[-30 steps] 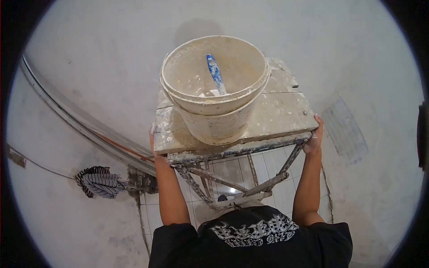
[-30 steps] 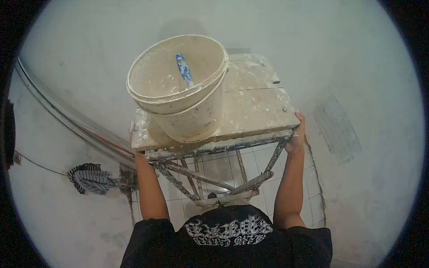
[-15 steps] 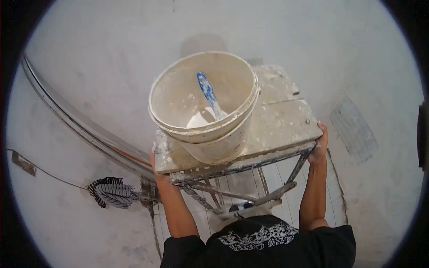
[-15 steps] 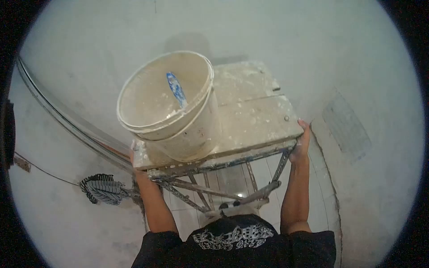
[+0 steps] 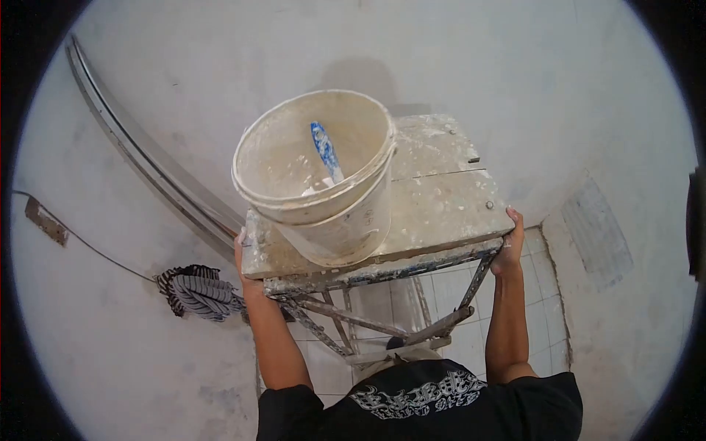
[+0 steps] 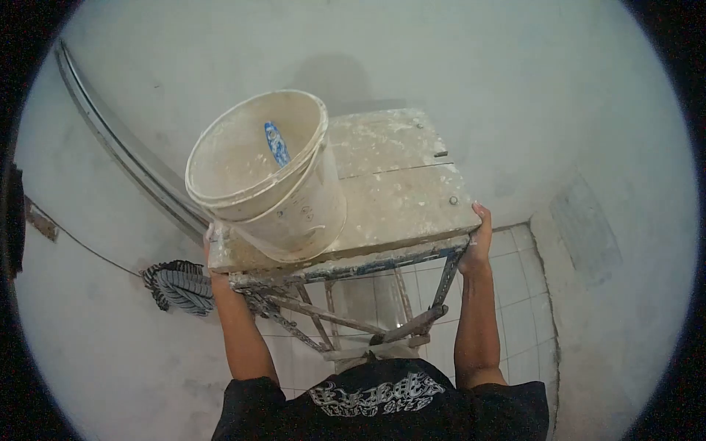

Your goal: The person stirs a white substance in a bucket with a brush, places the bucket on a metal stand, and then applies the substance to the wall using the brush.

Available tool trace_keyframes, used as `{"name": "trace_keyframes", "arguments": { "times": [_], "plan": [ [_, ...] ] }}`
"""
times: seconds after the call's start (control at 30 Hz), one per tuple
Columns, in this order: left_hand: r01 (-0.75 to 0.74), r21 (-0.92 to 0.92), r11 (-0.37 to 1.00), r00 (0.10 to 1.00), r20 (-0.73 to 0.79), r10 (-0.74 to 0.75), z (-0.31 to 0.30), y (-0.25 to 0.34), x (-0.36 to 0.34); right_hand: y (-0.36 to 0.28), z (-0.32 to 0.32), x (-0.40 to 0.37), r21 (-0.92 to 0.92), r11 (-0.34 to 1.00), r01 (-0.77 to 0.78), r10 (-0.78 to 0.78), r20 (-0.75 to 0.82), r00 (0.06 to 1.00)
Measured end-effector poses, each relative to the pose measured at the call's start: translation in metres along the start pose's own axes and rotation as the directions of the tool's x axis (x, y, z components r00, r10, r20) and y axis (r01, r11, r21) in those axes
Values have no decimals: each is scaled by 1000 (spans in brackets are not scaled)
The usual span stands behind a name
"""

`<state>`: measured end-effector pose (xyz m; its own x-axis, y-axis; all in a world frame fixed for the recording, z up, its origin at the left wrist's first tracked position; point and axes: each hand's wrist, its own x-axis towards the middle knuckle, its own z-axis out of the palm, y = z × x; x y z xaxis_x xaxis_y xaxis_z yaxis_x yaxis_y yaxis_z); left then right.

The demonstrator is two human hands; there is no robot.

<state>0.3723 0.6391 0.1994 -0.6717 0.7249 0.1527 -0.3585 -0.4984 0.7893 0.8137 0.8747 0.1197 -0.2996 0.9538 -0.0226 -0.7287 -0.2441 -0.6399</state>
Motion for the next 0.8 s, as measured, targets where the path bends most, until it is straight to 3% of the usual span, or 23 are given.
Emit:
{"name": "trace_keyframes", "arguments": {
  "times": [0.13,0.23,0.3,0.43,0.5,0.63,0.7,0.8],
  "plan": [
    [35,165,986,998,55,-45,-21,8,3,-1,-4,2,8,996,-88,88,-4,996],
    [34,-20,999,999,-17,-35,-11,-1,4,-5,0,5,-19,999,-39,38,-9,999],
    [16,74,997,999,-45,-13,-17,-2,7,-7,6,1,-44,998,-41,37,-96,995],
    [71,-28,997,997,7,-71,-21,-1,13,-9,13,-3,-71,997,-42,36,-77,996],
    [29,40,999,994,-109,-25,8,-1,4,-6,9,2,-72,997,-7,2,-77,997],
    [19,6,1000,985,-174,-18,8,2,-2,-8,10,0,-64,995,-77,73,-68,995],
    [78,-32,996,994,-77,-80,8,5,-6,-6,3,6,-35,997,-63,63,4,998],
    [-56,59,997,990,-126,63,-1,-7,-29,-6,-1,11,-36,995,-91,92,16,996]
  ]
}}
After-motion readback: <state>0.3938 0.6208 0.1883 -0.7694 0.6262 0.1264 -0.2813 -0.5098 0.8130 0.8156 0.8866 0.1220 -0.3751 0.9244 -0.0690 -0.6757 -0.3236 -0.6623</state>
